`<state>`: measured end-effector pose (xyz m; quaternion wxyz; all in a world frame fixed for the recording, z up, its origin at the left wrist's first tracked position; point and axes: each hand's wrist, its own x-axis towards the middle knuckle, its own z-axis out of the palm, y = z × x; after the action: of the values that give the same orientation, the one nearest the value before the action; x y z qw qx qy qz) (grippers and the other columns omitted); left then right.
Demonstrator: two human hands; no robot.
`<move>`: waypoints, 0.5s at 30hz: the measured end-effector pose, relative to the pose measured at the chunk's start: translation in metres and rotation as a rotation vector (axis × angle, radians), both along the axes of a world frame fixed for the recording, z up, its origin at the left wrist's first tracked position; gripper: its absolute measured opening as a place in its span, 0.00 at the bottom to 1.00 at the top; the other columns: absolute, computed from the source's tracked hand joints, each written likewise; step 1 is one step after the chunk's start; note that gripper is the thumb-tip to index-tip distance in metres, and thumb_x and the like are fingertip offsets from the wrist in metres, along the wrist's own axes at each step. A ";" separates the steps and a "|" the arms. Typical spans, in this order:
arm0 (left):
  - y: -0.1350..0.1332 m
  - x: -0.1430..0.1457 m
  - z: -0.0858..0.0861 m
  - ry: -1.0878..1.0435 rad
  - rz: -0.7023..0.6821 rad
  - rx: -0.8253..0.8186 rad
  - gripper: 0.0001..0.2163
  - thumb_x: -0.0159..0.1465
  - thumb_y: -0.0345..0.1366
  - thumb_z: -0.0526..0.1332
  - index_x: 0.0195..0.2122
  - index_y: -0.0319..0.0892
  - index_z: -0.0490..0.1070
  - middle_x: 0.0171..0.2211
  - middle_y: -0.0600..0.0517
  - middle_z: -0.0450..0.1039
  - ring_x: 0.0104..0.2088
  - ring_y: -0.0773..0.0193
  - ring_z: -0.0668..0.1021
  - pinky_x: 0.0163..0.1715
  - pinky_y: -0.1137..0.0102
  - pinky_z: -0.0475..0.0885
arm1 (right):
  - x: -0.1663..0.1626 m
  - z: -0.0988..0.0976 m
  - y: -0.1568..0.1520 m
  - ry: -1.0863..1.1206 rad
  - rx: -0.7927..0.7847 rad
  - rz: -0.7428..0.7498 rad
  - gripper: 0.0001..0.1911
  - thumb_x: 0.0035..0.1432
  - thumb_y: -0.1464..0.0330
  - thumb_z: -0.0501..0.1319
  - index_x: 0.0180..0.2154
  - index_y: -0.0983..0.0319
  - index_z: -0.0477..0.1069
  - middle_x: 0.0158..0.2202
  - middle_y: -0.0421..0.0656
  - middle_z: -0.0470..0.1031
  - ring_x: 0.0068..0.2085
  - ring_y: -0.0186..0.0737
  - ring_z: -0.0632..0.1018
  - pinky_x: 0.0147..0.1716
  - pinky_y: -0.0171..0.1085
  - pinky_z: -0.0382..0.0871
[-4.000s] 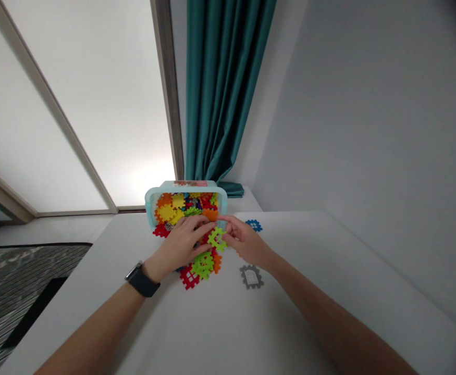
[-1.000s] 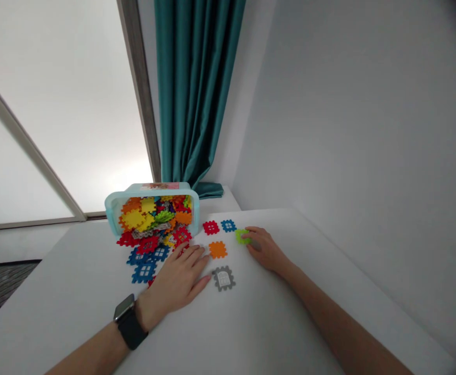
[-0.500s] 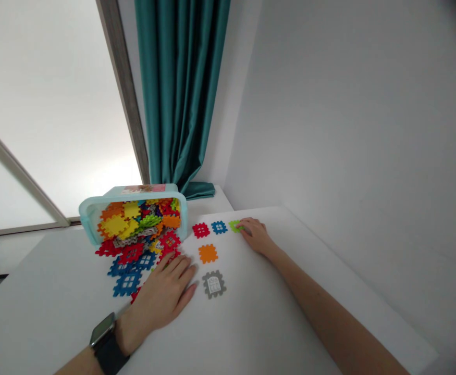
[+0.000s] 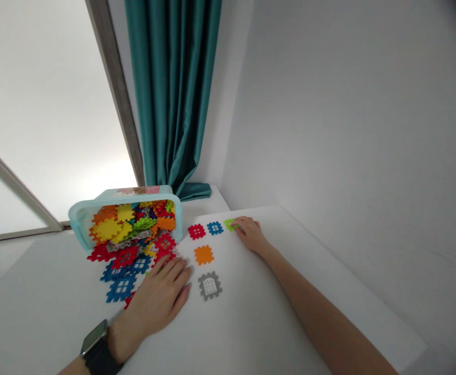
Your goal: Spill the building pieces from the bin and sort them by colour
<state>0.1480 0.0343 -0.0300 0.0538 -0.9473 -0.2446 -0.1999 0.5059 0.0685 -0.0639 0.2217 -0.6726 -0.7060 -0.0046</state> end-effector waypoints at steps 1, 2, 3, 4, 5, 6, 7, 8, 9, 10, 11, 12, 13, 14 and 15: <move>0.000 0.000 0.000 0.001 0.000 0.003 0.14 0.71 0.38 0.53 0.52 0.44 0.73 0.52 0.45 0.77 0.53 0.52 0.75 0.57 0.54 0.65 | 0.000 0.000 0.000 -0.001 0.001 0.002 0.15 0.65 0.71 0.55 0.47 0.53 0.77 0.54 0.44 0.76 0.56 0.47 0.71 0.54 0.48 0.61; 0.000 0.000 0.000 0.002 0.000 0.004 0.14 0.71 0.38 0.52 0.52 0.44 0.73 0.52 0.45 0.77 0.53 0.52 0.75 0.57 0.54 0.65 | 0.000 0.000 0.000 -0.002 0.002 0.004 0.15 0.65 0.71 0.55 0.47 0.53 0.77 0.54 0.44 0.76 0.56 0.47 0.71 0.54 0.48 0.61; 0.000 0.000 0.001 0.004 0.002 0.003 0.14 0.70 0.38 0.52 0.52 0.44 0.73 0.52 0.45 0.77 0.53 0.52 0.75 0.57 0.53 0.65 | 0.000 0.000 -0.001 -0.002 0.004 0.005 0.15 0.65 0.71 0.55 0.47 0.53 0.77 0.54 0.44 0.76 0.56 0.47 0.71 0.54 0.48 0.61; 0.000 0.000 0.001 0.006 0.004 0.002 0.14 0.70 0.38 0.52 0.52 0.44 0.74 0.52 0.45 0.76 0.54 0.52 0.75 0.57 0.53 0.65 | 0.000 0.000 -0.001 -0.001 0.006 0.005 0.15 0.65 0.70 0.55 0.47 0.53 0.76 0.54 0.45 0.76 0.56 0.47 0.71 0.54 0.48 0.61; 0.000 0.000 0.001 0.006 0.006 0.002 0.14 0.70 0.38 0.52 0.51 0.44 0.74 0.52 0.45 0.77 0.54 0.52 0.75 0.57 0.53 0.65 | 0.000 0.000 -0.001 0.000 0.009 0.004 0.15 0.65 0.70 0.55 0.47 0.54 0.76 0.55 0.45 0.76 0.56 0.47 0.71 0.54 0.48 0.61; 0.000 0.000 0.001 0.006 0.008 0.003 0.14 0.70 0.38 0.52 0.51 0.44 0.74 0.52 0.45 0.77 0.54 0.52 0.75 0.57 0.53 0.65 | 0.000 0.000 -0.001 0.001 0.012 0.003 0.15 0.65 0.70 0.55 0.47 0.54 0.76 0.55 0.45 0.76 0.56 0.47 0.71 0.54 0.48 0.61; -0.001 0.000 0.001 0.007 0.010 0.004 0.14 0.70 0.38 0.52 0.51 0.44 0.74 0.52 0.45 0.77 0.53 0.52 0.75 0.57 0.53 0.66 | 0.000 0.000 -0.001 0.003 0.014 0.002 0.15 0.65 0.70 0.54 0.48 0.55 0.76 0.55 0.45 0.76 0.56 0.47 0.71 0.54 0.48 0.61; -0.001 0.000 0.002 0.009 0.011 0.005 0.14 0.70 0.38 0.52 0.51 0.44 0.74 0.52 0.45 0.77 0.53 0.52 0.75 0.57 0.53 0.66 | 0.000 0.000 -0.001 0.003 0.016 0.003 0.15 0.65 0.70 0.54 0.48 0.55 0.76 0.55 0.45 0.76 0.56 0.47 0.71 0.55 0.48 0.61; -0.001 0.000 0.002 0.012 0.012 0.006 0.15 0.70 0.38 0.52 0.51 0.43 0.74 0.52 0.45 0.77 0.53 0.52 0.75 0.57 0.53 0.66 | 0.000 0.000 -0.001 0.004 0.017 0.004 0.15 0.65 0.70 0.54 0.48 0.55 0.76 0.54 0.45 0.76 0.56 0.48 0.71 0.55 0.48 0.61; -0.001 0.000 0.002 0.013 0.014 0.006 0.14 0.70 0.38 0.52 0.51 0.43 0.74 0.52 0.45 0.77 0.53 0.52 0.75 0.57 0.53 0.66 | 0.000 0.000 -0.001 0.004 0.018 0.006 0.14 0.65 0.70 0.54 0.47 0.55 0.76 0.54 0.45 0.76 0.56 0.48 0.71 0.55 0.48 0.61; -0.001 0.001 0.002 0.014 0.015 0.006 0.14 0.70 0.38 0.52 0.51 0.43 0.74 0.52 0.45 0.77 0.53 0.52 0.75 0.57 0.53 0.66 | -0.001 0.000 -0.001 0.004 0.019 0.008 0.14 0.65 0.70 0.54 0.47 0.55 0.76 0.54 0.45 0.76 0.56 0.48 0.71 0.55 0.49 0.61; -0.002 0.001 0.002 0.016 0.016 0.004 0.14 0.70 0.38 0.52 0.51 0.43 0.74 0.52 0.45 0.77 0.53 0.52 0.76 0.57 0.53 0.66 | -0.001 0.001 -0.001 0.004 0.020 0.010 0.14 0.65 0.70 0.54 0.47 0.55 0.76 0.54 0.45 0.77 0.56 0.48 0.72 0.55 0.49 0.61; -0.002 0.001 0.001 0.016 0.015 0.002 0.14 0.70 0.37 0.52 0.51 0.44 0.74 0.52 0.45 0.77 0.53 0.52 0.76 0.57 0.52 0.65 | -0.001 0.001 -0.001 0.005 0.021 0.012 0.14 0.65 0.69 0.54 0.46 0.55 0.76 0.54 0.46 0.77 0.56 0.48 0.72 0.54 0.49 0.62; -0.002 0.001 0.001 0.016 0.015 0.000 0.14 0.70 0.37 0.52 0.51 0.44 0.74 0.52 0.45 0.77 0.53 0.52 0.76 0.58 0.52 0.65 | -0.001 0.001 -0.001 0.005 0.023 0.013 0.14 0.65 0.69 0.54 0.46 0.55 0.76 0.54 0.46 0.77 0.56 0.48 0.72 0.54 0.50 0.62; -0.002 0.001 0.001 0.016 0.015 -0.002 0.14 0.70 0.37 0.53 0.51 0.44 0.74 0.52 0.45 0.77 0.53 0.52 0.76 0.58 0.52 0.65 | -0.001 0.001 -0.001 0.005 0.024 0.014 0.14 0.65 0.69 0.54 0.46 0.55 0.76 0.54 0.46 0.77 0.55 0.48 0.72 0.54 0.50 0.62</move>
<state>0.1494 0.0324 -0.0290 0.0562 -0.9470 -0.2515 -0.1915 0.5044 0.0671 -0.0625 0.2317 -0.6650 -0.7099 -0.0097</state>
